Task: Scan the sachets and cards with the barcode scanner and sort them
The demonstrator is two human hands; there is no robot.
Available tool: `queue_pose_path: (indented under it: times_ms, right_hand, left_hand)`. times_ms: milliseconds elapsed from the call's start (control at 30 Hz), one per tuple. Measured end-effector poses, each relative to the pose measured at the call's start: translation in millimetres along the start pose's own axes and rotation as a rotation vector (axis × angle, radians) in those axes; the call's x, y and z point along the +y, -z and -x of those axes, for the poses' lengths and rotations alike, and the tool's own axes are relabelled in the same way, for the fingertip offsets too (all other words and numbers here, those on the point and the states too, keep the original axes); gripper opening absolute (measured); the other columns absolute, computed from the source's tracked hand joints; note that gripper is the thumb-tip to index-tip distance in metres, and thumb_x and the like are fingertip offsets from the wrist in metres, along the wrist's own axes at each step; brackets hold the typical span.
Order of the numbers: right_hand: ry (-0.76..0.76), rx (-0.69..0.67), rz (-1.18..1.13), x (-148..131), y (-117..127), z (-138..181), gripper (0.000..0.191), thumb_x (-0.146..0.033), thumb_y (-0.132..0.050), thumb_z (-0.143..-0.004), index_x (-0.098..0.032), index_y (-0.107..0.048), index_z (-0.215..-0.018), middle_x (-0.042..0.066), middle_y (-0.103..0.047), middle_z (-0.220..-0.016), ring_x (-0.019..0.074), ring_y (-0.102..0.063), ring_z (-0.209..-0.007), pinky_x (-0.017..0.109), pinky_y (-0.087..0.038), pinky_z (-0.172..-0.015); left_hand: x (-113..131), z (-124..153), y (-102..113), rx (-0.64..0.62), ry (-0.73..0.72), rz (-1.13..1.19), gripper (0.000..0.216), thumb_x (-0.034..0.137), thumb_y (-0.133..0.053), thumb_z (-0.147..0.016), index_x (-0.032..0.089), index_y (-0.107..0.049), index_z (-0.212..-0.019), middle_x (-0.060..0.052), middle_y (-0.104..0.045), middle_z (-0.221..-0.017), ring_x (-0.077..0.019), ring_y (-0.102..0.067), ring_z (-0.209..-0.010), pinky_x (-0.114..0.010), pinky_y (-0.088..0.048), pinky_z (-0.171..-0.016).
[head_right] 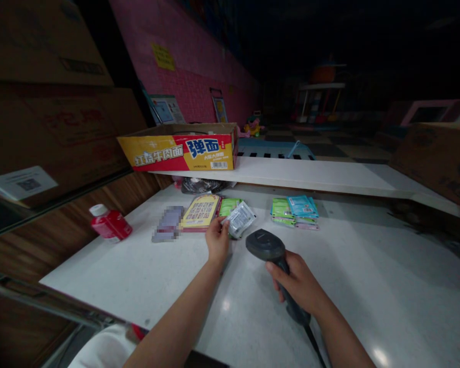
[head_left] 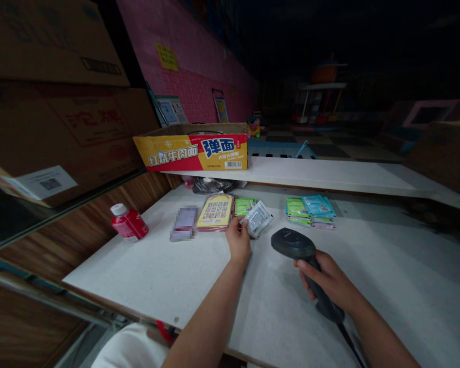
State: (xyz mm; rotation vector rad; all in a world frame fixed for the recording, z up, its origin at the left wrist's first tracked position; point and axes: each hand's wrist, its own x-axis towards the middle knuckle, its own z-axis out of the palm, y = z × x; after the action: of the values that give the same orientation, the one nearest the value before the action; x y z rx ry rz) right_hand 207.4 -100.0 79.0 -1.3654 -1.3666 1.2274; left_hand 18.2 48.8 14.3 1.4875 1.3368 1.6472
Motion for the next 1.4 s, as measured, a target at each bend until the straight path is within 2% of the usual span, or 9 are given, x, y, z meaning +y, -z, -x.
queue_pose_path:
  times_ms: [400, 533, 633, 733, 900, 1033, 1100, 1267, 1400]
  right_hand:
    - [-0.040, 0.301, -0.210, 6, 3, -10, 0.047, -0.064, -0.062, -0.074, -0.019, -0.058, -0.085, -0.003, -0.059, -0.051, 0.0129, -0.053, -0.034, 0.023, -0.041, -0.034]
    - [-0.041, 0.347, -0.276, 6, 7, -13, 0.047, -0.065, -0.061, -0.075, -0.019, -0.058, -0.085, -0.003, -0.058, -0.049, 0.0130, -0.053, -0.033, 0.023, -0.040, -0.032]
    - [-0.049, 0.345, -0.293, 7, 9, -15, 0.047, -0.064, -0.061, -0.075, -0.019, -0.057, -0.085, -0.003, -0.058, -0.049, 0.0130, -0.053, -0.033, 0.022, -0.039, -0.032]
    - [-0.070, 0.328, -0.306, 7, 9, -15, 0.047, -0.064, -0.061, -0.075, -0.019, -0.057, -0.084, -0.003, -0.058, -0.048, 0.0132, -0.053, -0.033, 0.023, -0.040, -0.032]
    - [-0.063, 0.359, -0.335, 6, 6, -16, 0.045, -0.063, -0.063, -0.074, -0.019, -0.057, -0.082, -0.004, -0.058, -0.047, 0.0126, -0.052, -0.032, 0.023, -0.040, -0.031]
    - [-0.056, 0.364, -0.335, 5, 5, -15, 0.044, -0.062, -0.062, -0.075, -0.019, -0.058, -0.083, -0.003, -0.058, -0.047, 0.0124, -0.052, -0.032, 0.022, -0.040, -0.031]
    - [-0.056, 0.359, -0.331, 5, 5, -14, 0.044, -0.062, -0.062, -0.075, -0.019, -0.058, -0.083, -0.003, -0.059, -0.048, 0.0124, -0.053, -0.032, 0.022, -0.040, -0.031]
    - [-0.076, 0.303, -0.326, 5, 8, -15, 0.046, -0.064, -0.063, -0.073, -0.019, -0.057, -0.083, -0.003, -0.059, -0.047, 0.0132, -0.054, -0.033, 0.022, -0.041, -0.032]
    - [-0.081, 0.300, -0.319, 4, 8, -15, 0.047, -0.064, -0.063, -0.073, -0.019, -0.057, -0.085, -0.003, -0.060, -0.048, 0.0132, -0.054, -0.033, 0.022, -0.041, -0.032]
  left_hand:
    - [3, 7, 4, 0.045, 0.020, -0.087, 0.023, 0.040, -0.050, -0.087, 0.018, -0.055, -0.091, -0.001, -0.061, -0.072, -0.0157, -0.058, -0.066, -0.026, -0.045, -0.062]
    - [2, 8, 3, -0.005, 0.079, 0.155, 0.036, 0.044, -0.051, -0.087, 0.018, -0.053, -0.113, -0.006, -0.067, -0.092, -0.0160, -0.064, -0.072, -0.026, -0.053, -0.060]
    - [1, 8, 2, -0.017, 0.087, 0.231, 0.037, 0.043, -0.052, -0.087, 0.016, -0.059, -0.111, -0.012, -0.063, -0.114, -0.0193, -0.066, -0.091, -0.029, -0.058, -0.070]
    - [0, 8, 3, -0.019, 0.121, 0.182, 0.036, 0.038, -0.053, -0.087, 0.013, -0.060, -0.112, -0.013, -0.064, -0.111, -0.0183, -0.067, -0.087, -0.031, -0.059, -0.074]
    - [6, 8, 11, -0.073, 0.151, -0.078, 0.037, 0.025, -0.055, -0.085, 0.015, -0.053, -0.121, -0.008, -0.066, -0.097, -0.0158, -0.066, -0.069, -0.030, -0.057, -0.062]
    - [18, 6, 16, -0.074, 0.019, -0.422, 0.044, 0.016, -0.057, -0.083, 0.017, -0.046, -0.126, -0.014, -0.061, -0.120, -0.0233, -0.064, -0.101, -0.034, -0.053, -0.081]
    - [25, 6, 18, -0.126, 0.016, -0.605, 0.045, 0.018, -0.058, -0.085, 0.017, -0.044, -0.128, -0.016, -0.059, -0.123, -0.0251, -0.062, -0.105, -0.035, -0.051, -0.083]
    - [45, 8, 21, -0.276, 0.013, -1.022, 0.032, 0.032, -0.050, -0.092, 0.019, -0.052, -0.121, -0.013, -0.059, -0.112, -0.0217, -0.067, -0.082, -0.030, -0.050, -0.066]
    - [52, 9, 22, -0.313, -0.031, -1.141, 0.032, 0.035, -0.049, -0.092, 0.020, -0.056, -0.120, -0.012, -0.054, -0.112, -0.0201, -0.065, -0.076, -0.031, -0.050, -0.064]
